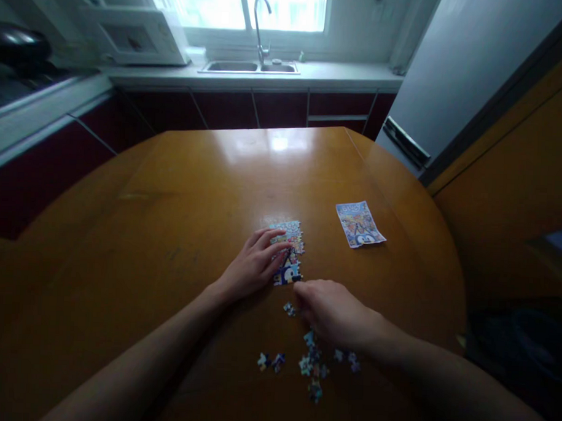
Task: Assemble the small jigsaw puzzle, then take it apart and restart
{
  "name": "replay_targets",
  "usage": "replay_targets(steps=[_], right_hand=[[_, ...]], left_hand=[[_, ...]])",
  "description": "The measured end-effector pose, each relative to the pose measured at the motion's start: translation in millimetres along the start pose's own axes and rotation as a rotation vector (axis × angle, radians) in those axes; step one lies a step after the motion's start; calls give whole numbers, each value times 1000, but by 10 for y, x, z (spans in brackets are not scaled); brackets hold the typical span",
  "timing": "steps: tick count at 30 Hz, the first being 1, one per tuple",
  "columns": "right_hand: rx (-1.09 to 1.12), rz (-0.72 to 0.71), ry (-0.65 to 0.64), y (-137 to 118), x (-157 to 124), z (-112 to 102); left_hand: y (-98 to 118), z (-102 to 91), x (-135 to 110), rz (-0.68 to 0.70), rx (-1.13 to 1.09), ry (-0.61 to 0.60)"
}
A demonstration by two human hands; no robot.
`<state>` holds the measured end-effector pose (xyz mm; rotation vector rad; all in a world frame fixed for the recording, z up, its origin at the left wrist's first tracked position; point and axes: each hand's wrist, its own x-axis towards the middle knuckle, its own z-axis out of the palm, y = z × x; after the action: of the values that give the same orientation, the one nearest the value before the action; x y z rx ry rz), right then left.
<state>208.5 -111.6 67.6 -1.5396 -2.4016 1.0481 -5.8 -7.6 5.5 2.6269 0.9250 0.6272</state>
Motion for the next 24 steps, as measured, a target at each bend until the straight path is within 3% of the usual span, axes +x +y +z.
replay_targets(steps=[5,9,19,24], right_hand=[[530,29,276,185,177,-100],[726,61,380,303,289,-184],[776,149,358,378,379,-247],[959,242,342,415,421,-240]], left_hand=[[-6,11,-3,0,10,5],[10,-8,4,-1,16,-2],[31,-38,15,-3,11,-7],[38,-28,12,-13,-8,1]])
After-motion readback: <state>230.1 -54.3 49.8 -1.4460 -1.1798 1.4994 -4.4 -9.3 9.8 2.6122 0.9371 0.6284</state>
